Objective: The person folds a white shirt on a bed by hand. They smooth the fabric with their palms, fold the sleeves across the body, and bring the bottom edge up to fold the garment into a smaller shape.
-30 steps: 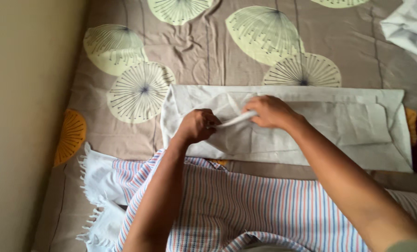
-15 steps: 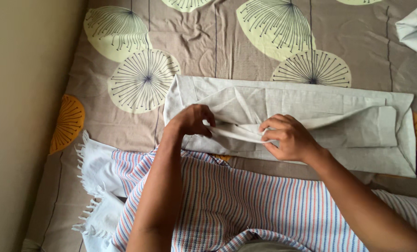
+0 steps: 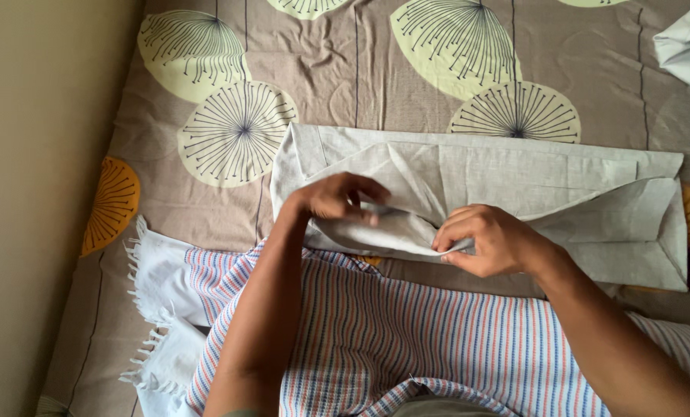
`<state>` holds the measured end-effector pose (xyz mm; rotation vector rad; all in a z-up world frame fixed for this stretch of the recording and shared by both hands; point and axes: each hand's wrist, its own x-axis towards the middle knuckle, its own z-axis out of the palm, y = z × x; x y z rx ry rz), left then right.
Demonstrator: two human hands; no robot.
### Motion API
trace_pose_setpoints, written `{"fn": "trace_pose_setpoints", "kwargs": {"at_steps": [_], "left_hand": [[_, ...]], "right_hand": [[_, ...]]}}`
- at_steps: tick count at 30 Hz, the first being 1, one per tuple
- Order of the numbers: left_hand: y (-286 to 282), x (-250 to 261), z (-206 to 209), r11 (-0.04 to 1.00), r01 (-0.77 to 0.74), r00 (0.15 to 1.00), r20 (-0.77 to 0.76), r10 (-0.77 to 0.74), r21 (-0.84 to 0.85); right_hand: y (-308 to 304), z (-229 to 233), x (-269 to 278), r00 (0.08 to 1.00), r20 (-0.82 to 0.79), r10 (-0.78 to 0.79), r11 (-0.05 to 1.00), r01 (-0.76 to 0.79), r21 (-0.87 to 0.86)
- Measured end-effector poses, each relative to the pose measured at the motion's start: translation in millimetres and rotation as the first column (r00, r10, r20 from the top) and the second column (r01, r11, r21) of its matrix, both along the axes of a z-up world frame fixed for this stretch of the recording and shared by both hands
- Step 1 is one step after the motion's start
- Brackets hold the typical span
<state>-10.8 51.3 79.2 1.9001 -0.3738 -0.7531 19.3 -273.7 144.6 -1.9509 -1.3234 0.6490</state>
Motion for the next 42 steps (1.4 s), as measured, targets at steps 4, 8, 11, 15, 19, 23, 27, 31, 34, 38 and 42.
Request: {"fn": "trace_pose_setpoints", "kwargs": {"at_steps": [4, 8, 11, 15, 19, 23, 27, 31, 34, 38, 42], "left_hand": [[-22, -1, -12, 1.000, -0.012, 0.999, 0.045, 0.012, 0.015], [-36, 5, -13, 0.977, -0.169, 0.984, -0.033, 0.175, 0.132], [-32, 12, -8, 0.956, -0.274, 0.943, -0.168, 0.289, 0.107], [-5, 10, -2, 0.984, -0.177, 0.983, 0.047, 0.177, -0.010], [13, 5, -11, 0.903, -0.285, 0.950, 0.218, 0.222, 0.321], [23, 9, -41, 0.817, -0.505, 0.848, 0.337, 0.409, 0.279], [24, 11, -62, 0.766, -0.512, 0.854, 0.329, 0.403, 0.389], [30, 14, -67, 0.809, -0.521, 0.841, 0.326, 0.432, 0.272], [34, 12, -47, 0.858, -0.474, 0.850, 0.357, 0.387, 0.199], [26, -2, -9, 0.908, -0.221, 0.920, 0.384, 0.074, 0.355], [3, -27, -8, 0.688, -0.260, 0.841, 0.509, -0.183, 0.678]], "right_hand": [[-2, -5, 0, 1.000, -0.004, -0.014, 1.000, 0.014, -0.022], [4, -14, 4, 0.983, -0.036, -0.180, 0.968, 0.170, -0.184], [6, -19, 14, 0.953, 0.184, -0.241, 0.969, 0.246, -0.005], [23, -30, 47, 0.913, 0.239, -0.331, 0.942, 0.337, 0.016], [43, -59, 81, 0.897, 0.220, -0.383, 0.923, 0.383, 0.043], [55, -103, 101, 0.854, 0.281, -0.439, 0.879, 0.472, -0.063], [54, -138, 96, 0.785, 0.440, -0.437, 0.877, 0.480, 0.015], [49, -143, 79, 0.630, 0.568, -0.529, 0.846, 0.440, 0.300], [36, -131, 52, 0.614, 0.549, -0.567, 0.824, 0.430, 0.370], [29, -118, -31, 0.707, 0.529, -0.468, 0.880, 0.318, 0.353], [66, -116, -82, 0.663, 0.594, -0.456, 0.889, 0.313, 0.334]]}}
